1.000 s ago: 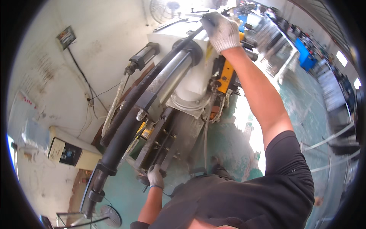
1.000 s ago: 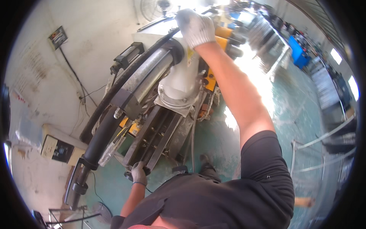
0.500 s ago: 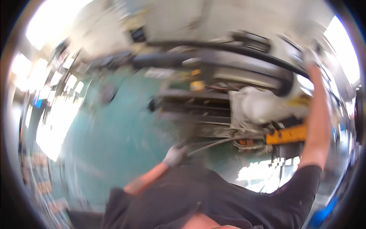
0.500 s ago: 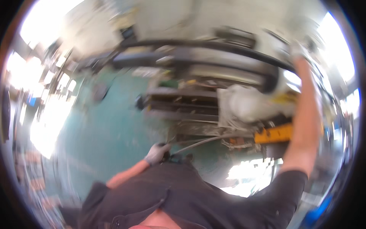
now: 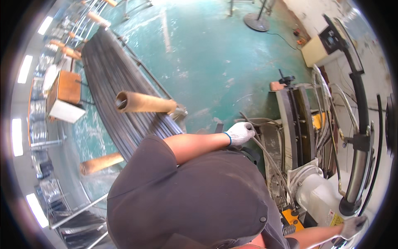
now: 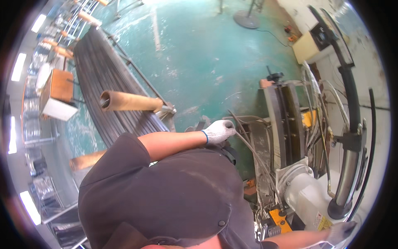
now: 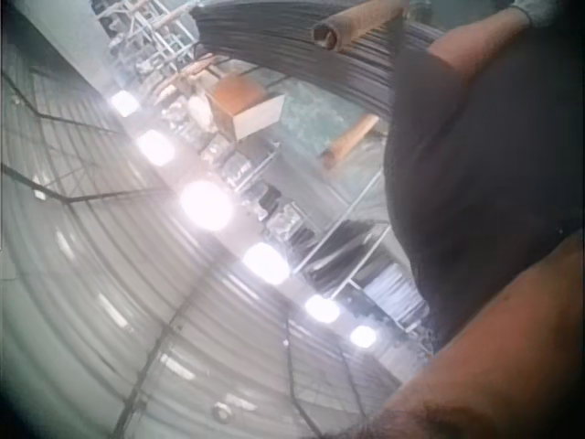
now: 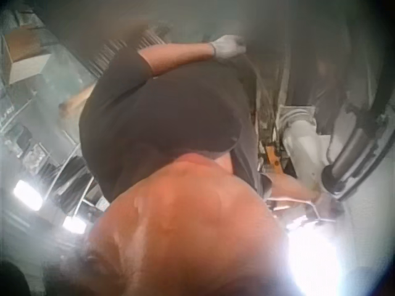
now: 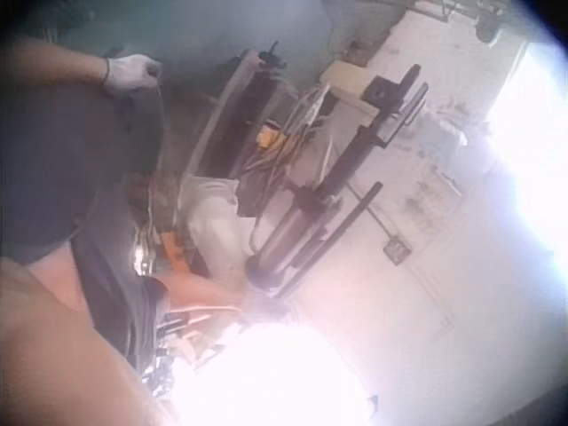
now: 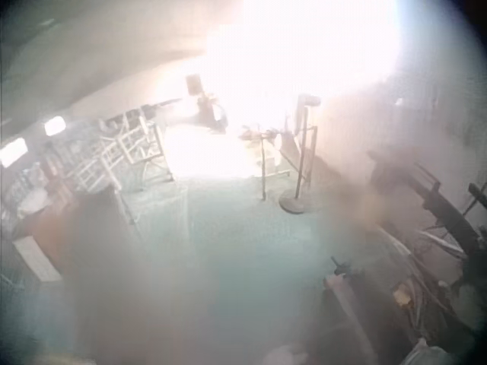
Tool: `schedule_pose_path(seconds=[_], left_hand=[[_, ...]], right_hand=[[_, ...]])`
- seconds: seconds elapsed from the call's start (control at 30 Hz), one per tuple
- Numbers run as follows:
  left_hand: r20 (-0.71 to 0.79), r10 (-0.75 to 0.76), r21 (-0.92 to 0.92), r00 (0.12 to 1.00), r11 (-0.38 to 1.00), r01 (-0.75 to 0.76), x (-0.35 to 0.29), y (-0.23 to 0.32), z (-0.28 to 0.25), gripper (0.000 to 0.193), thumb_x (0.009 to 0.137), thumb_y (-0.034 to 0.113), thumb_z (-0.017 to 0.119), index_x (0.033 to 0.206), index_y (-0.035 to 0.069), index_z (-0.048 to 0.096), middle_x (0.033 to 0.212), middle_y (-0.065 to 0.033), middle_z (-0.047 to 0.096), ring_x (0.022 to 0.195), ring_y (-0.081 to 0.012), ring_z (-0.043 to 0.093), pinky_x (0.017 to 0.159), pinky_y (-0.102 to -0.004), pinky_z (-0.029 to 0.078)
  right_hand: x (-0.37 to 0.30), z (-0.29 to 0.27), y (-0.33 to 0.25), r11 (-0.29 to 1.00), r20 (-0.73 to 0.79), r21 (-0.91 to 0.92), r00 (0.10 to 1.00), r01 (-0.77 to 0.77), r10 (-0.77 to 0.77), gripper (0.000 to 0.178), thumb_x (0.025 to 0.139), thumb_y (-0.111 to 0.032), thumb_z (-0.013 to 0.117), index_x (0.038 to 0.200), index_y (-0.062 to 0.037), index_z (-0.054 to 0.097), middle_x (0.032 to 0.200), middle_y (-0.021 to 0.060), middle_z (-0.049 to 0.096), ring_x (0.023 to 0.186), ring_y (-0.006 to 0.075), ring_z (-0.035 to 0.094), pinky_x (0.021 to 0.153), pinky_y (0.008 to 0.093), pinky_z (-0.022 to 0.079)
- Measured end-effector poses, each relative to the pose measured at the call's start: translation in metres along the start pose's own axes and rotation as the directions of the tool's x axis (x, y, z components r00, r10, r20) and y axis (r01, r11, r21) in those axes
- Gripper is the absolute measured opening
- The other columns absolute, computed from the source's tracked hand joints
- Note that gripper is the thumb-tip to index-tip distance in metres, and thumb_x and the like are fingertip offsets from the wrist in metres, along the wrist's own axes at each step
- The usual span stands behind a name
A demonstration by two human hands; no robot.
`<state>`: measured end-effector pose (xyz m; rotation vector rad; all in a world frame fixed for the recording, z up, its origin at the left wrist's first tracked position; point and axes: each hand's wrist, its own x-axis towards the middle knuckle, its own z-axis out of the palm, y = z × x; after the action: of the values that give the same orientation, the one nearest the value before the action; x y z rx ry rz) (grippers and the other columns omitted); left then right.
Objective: The person measures and bends metal rods using a manual bending jig and a hydraulic bending machine. They repeatedly measure rods on a wooden table, bend them by hand, and then use the hydraulic machine to bend multiple rods at once. The bent rods are stacked on the floor.
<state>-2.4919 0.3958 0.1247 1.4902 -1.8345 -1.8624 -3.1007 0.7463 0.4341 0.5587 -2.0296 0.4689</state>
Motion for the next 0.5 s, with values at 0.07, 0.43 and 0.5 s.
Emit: schedule_pose_path(seconds=[0.07,0.43,0.5], left_hand=[[-0.047,0.034,0.04,0.998,0.999,-0.032,-0.015,-0.035,-0.02,0.037,0.097,0.033,0.065,0.112,0.0,0.073,0.097,-0.0225,0.075,0.093,-0.0375,0.073,0.086,-0.0465,0.056],[-0.232,-0.077,0.091,0.97,0.991,0.1,-0.186,-0.172,-0.077,0.037,0.099,0.033,0.06,0.111,0.0,0.074,0.104,-0.027,0.075,0.104,-0.0435,0.072,0.094,-0.0496,0.055],[-0.407,-0.188,-0.108,0.894,0.982,0.157,-0.217,-0.19,-0.071,0.035,0.099,0.032,0.062,0.111,0.001,0.074,0.099,-0.0234,0.076,0.099,-0.0388,0.074,0.092,-0.0468,0.056]], right_hand=[[-0.096,-0.032,-0.112,0.979,0.135,0.202,0.99,0.011,-0.039,0.039,0.109,-0.04,0.066,0.125,-0.007,0.08,0.118,0.0092,0.082,0.106,0.0226,0.078,0.087,0.0309,0.061],[-0.444,-0.102,-0.435,0.606,0.715,0.697,0.308,-0.383,-0.628,0.022,0.1,-0.014,0.076,0.118,-0.0021,0.079,0.105,0.0125,0.082,0.093,0.0199,0.077,0.087,0.0341,0.061],[-0.484,-0.104,-0.455,0.575,0.67,0.718,0.165,-0.391,-0.724,0.023,0.097,-0.014,0.077,0.117,-0.0018,0.079,0.105,0.0163,0.081,0.094,0.0259,0.079,0.088,0.0373,0.061]])
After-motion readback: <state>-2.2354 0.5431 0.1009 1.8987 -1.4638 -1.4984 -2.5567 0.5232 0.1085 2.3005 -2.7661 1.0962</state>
